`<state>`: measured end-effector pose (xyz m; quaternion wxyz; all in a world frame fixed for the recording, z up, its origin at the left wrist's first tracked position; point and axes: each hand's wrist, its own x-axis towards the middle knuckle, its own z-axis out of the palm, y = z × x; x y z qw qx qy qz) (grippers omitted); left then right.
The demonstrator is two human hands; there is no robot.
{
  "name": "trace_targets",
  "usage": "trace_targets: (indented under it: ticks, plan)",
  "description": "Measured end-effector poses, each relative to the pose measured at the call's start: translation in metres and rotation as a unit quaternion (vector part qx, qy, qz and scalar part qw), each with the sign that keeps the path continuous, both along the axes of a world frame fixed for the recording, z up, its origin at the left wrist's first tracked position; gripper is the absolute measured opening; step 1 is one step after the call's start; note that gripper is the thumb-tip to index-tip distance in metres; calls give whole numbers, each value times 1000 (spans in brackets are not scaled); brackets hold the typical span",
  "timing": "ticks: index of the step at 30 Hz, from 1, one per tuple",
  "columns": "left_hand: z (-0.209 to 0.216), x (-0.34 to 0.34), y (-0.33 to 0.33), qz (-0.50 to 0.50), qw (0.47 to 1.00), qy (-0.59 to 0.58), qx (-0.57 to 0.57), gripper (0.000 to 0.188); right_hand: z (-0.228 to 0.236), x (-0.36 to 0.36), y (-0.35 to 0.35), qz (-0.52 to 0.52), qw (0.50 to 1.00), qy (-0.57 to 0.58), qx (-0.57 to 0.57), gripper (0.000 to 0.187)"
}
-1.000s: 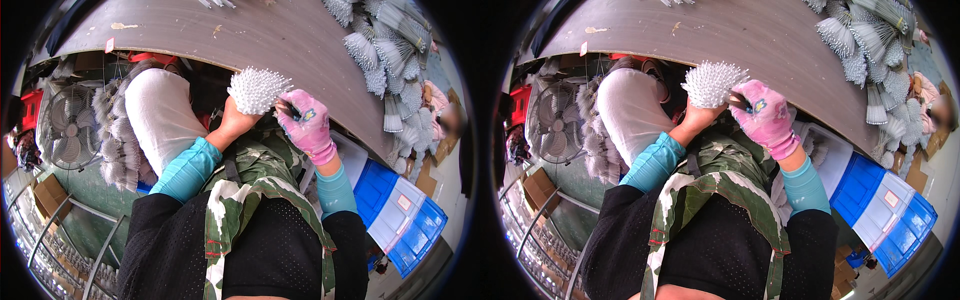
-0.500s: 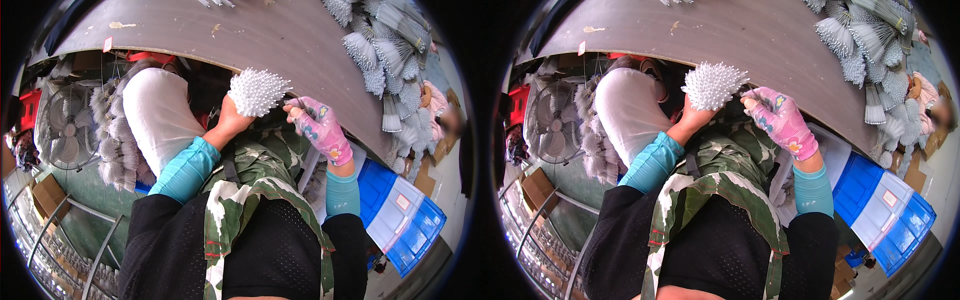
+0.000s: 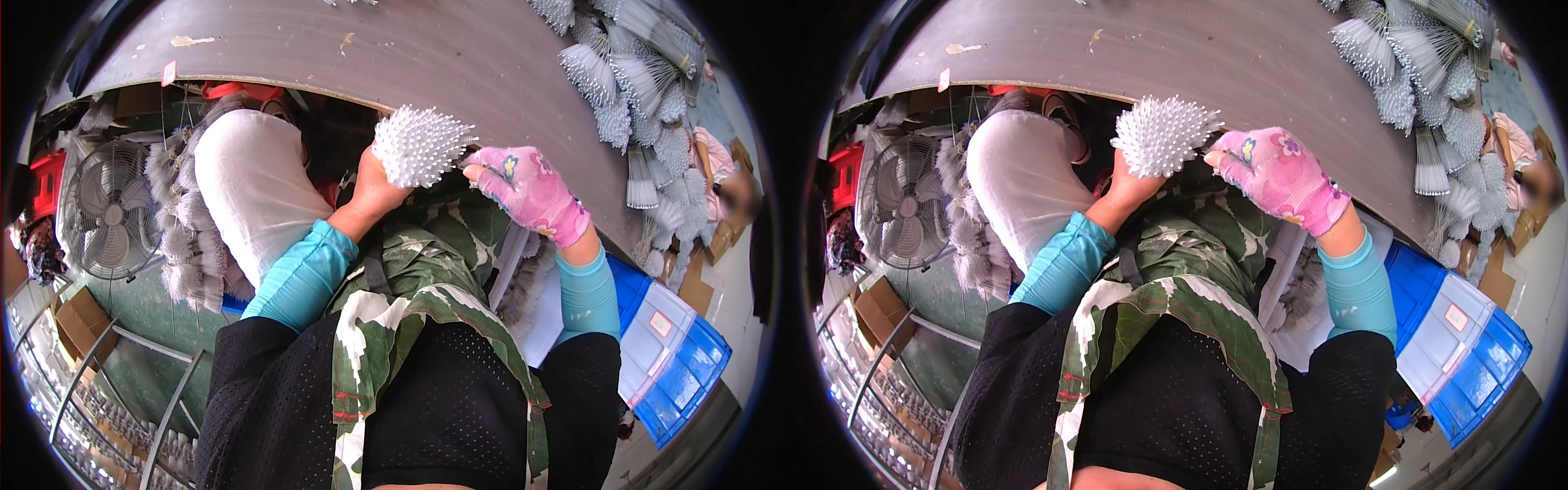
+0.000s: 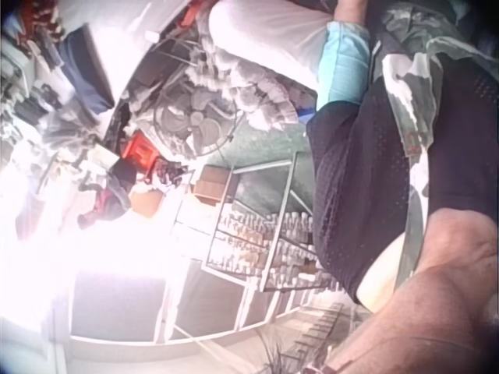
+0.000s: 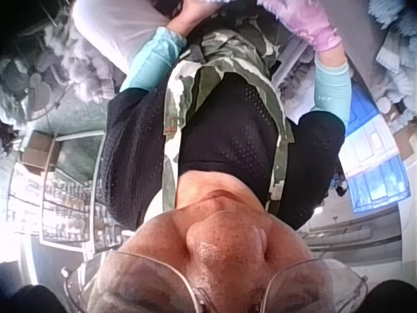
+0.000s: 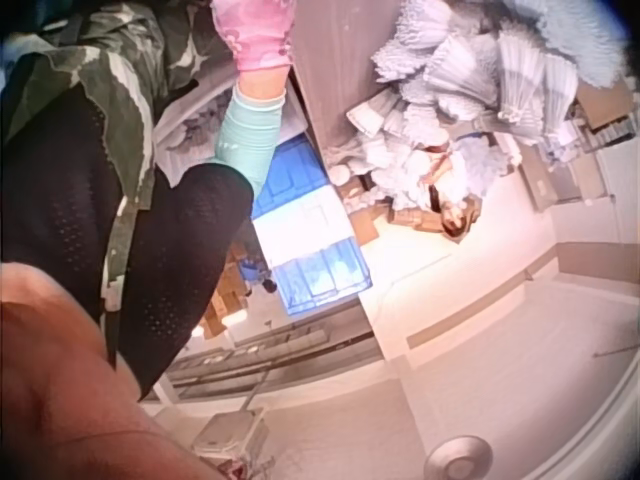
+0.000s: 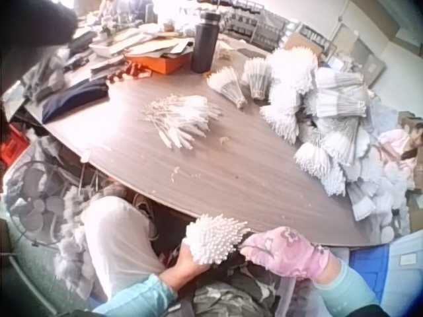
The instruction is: Assembling and inspecting shuttlecock components in a factory setting.
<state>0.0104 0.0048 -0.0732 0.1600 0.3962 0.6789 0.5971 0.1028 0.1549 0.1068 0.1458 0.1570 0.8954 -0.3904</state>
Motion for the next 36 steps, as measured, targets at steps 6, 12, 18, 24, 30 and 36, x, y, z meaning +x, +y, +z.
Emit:
trace_targets:
  ticks: [6,12,18,24,30,36]
  plan:
    - [-3,-1,-3,1,1000,8,-1,37,-2,-11,1,86,994,-5,66,25]
    - [-2,1,0,-4,1000,-23,2,40,11,-19,3,142,979,-23,144,29]
    - [-4,1,-2,4,999,-42,-13,43,22,-27,6,157,973,-86,144,28]
    - [3,4,-2,-9,1000,-2,-19,37,-2,-1,3,-54,984,-68,-155,19]
    - [11,0,-1,-23,999,18,-35,34,-26,7,-16,-197,955,39,-217,21]
    - [13,1,0,-7,992,118,-46,35,-34,7,-21,-102,983,144,-54,18]
